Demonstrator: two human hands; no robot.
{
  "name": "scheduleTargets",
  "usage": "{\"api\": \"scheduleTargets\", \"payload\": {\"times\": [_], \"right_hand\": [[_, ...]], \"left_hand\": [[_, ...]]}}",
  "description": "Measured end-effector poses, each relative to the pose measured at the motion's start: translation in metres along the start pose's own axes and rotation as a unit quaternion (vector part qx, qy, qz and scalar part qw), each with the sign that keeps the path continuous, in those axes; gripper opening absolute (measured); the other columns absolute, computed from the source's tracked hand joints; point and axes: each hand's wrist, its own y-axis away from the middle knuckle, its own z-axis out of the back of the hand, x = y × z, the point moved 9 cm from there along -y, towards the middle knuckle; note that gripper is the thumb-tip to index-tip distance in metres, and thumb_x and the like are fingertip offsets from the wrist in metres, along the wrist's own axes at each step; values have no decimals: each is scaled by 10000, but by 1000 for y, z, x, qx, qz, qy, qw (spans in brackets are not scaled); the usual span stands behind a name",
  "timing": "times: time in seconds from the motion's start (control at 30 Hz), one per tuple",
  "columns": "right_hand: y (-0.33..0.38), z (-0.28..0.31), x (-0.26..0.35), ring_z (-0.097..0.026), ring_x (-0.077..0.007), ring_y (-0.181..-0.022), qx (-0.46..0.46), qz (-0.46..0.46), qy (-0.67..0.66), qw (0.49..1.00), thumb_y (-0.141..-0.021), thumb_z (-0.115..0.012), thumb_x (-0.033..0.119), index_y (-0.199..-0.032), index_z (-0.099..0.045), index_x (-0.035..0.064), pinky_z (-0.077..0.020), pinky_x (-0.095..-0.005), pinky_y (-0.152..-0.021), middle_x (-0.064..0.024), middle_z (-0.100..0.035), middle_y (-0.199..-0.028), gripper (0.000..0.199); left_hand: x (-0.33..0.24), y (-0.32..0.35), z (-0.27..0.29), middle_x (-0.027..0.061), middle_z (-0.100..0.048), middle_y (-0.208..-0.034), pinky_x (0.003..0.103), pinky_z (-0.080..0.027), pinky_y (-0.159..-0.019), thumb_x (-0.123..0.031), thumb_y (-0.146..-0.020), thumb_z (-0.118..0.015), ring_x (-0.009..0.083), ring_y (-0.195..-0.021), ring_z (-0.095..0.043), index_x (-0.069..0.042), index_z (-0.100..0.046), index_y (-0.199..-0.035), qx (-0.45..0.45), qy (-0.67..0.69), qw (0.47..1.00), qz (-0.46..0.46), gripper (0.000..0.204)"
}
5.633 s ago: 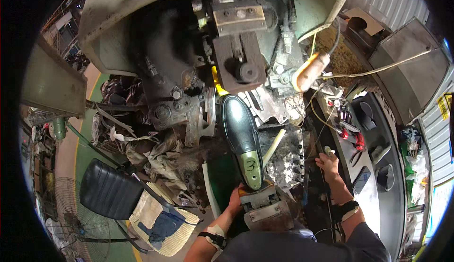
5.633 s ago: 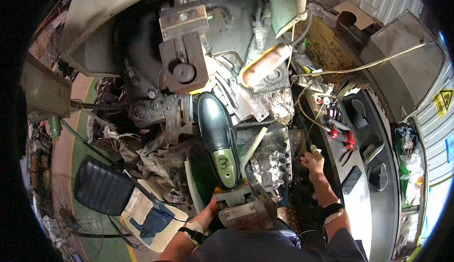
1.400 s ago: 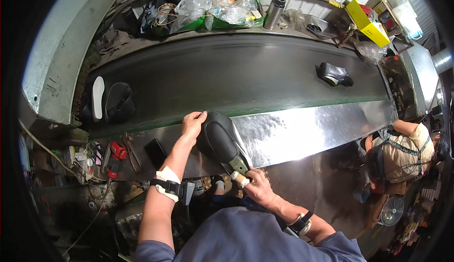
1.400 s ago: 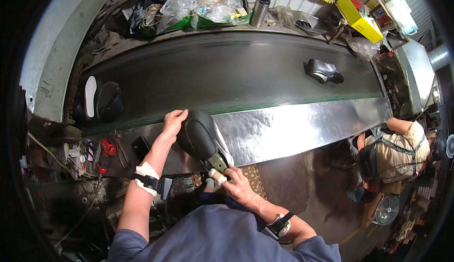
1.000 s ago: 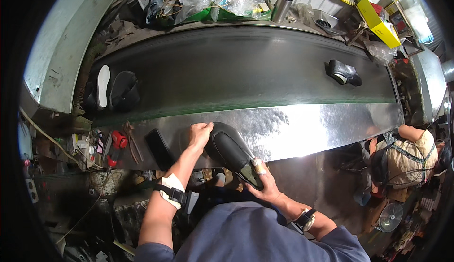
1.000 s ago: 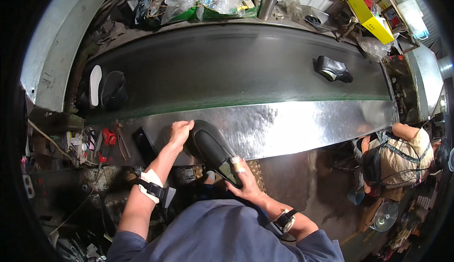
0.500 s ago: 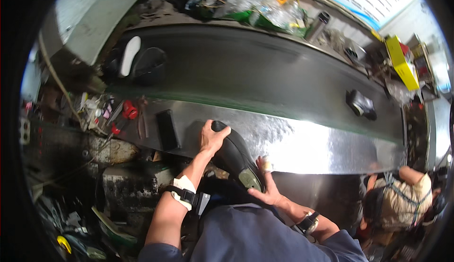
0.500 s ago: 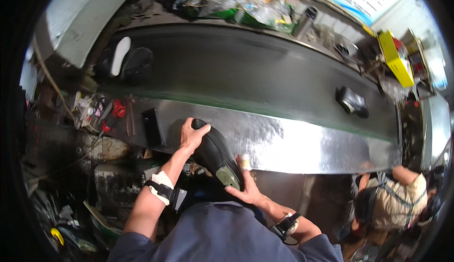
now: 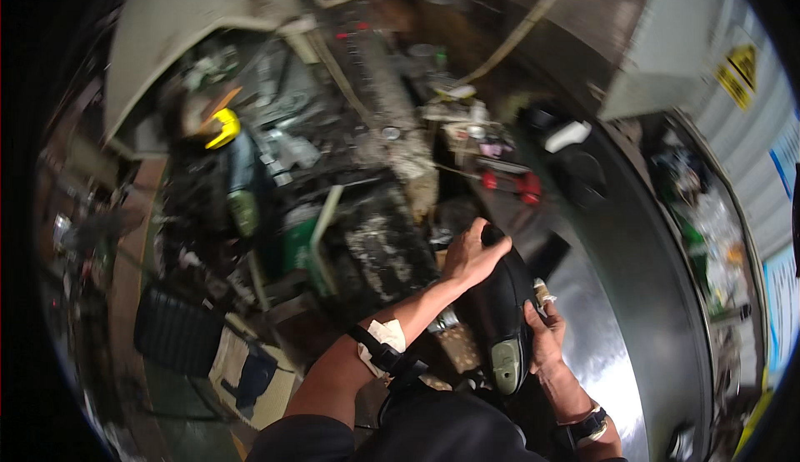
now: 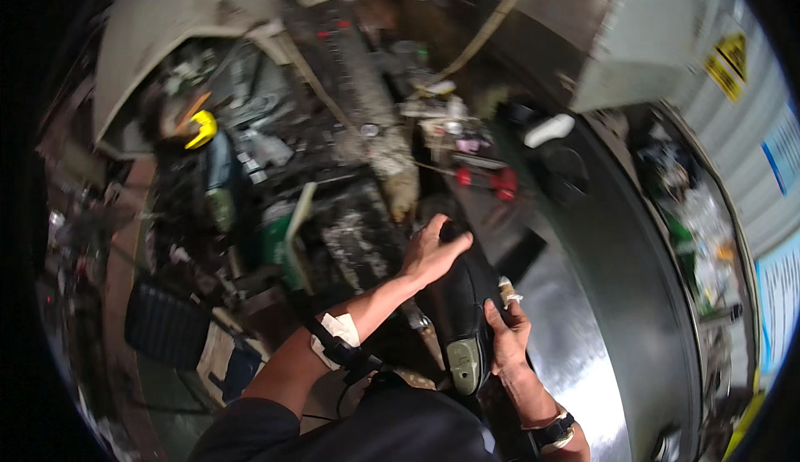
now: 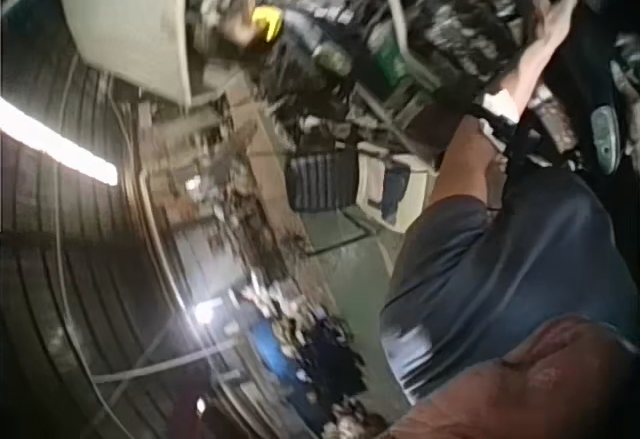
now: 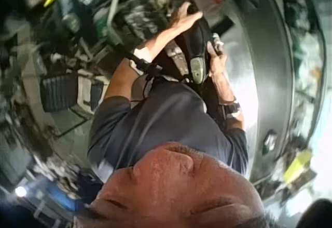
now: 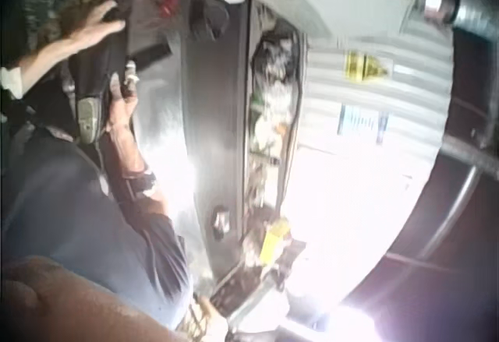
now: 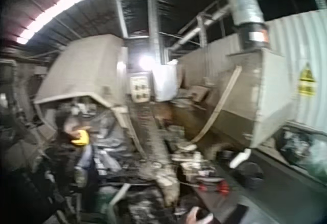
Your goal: Operating a toe-lasting machine to shape and attach the front part of the shoe upper to the insole.
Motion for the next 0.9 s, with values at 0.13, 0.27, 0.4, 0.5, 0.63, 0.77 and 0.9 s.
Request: {"api": "scheduleTargets", "payload": {"times": [0.13, 0.27, 0.4, 0.5, 0.63, 0.77, 0.9], "right_hand": [[-10, -117, -46, -638, -162, -927, 65, -76, -23, 995, -865, -775, 107, -1238, -578, -2, -525, -312, -831, -67, -653, -1077, 436], [-5, -221, -63, -647, -155, -949, 106, -104, -56, 987, -845, -788, 75, -1223, -581, 27, -529, -313, -846, -65, -668, -1079, 434], [12, -318, -91, -670, -169, -907, 175, -130, -48, 975, -850, -780, 66, -1236, -572, 26, -557, -314, -802, -74, -684, -1049, 440], [11, -364, -109, -678, -178, -885, 181, -123, -71, 973, -847, -782, 67, -1227, -571, 25, -565, -314, -777, -99, -693, -1054, 436], [1, -398, -134, -687, -188, -845, 175, -143, -61, 972, -860, -779, 97, -1255, -553, 31, -572, -323, -743, -108, -697, -1046, 460], [4, -452, -167, -686, -187, -870, 208, -164, -91, 960, -864, -777, 104, -1289, -545, 49, -573, -339, -754, -111, -692, -1057, 486], [-20, -472, -193, -649, -165, -958, 153, -163, -108, 969, -898, -723, 62, -1271, -590, 56, -559, -339, -838, -48, -676, -1116, 396]], "left_hand": [[65, -7, 192, 162, -643, -976, 418, -487, -808, -399, -834, -743, 310, -859, -631, -17, -552, -1216, -223, 117, 967, -38, 573], [94, 59, 392, 215, -509, -1288, 496, -370, -1041, -175, -668, -840, 398, -1228, -472, -11, -441, -1349, -598, -241, 753, -133, 806], [183, 47, 458, 285, -474, -1389, 508, -367, -1086, -166, -682, -870, 443, -1274, -467, -73, -288, -1512, -480, -130, 866, -45, 1019], [207, 47, 455, 283, -545, -1316, 454, -412, -1064, -68, -684, -844, 415, -1228, -533, -53, -332, -1504, -432, -15, 899, -64, 967], [239, 77, 423, 227, -594, -1274, 413, -428, -1041, -20, -754, -729, 342, -1191, -571, -31, -326, -1513, -277, 119, 950, -87, 859], [316, 112, 426, 113, -634, -1250, 408, -456, -992, -201, -886, -648, 274, -1113, -615, -41, -428, -1457, -261, 390, 882, -43, 633], [258, 76, 403, 56, -661, -1156, 376, -490, -935, -373, -996, -571, 232, -1019, -635, -89, -587, -1255, -134, 659, 739, 30, 386]]}}
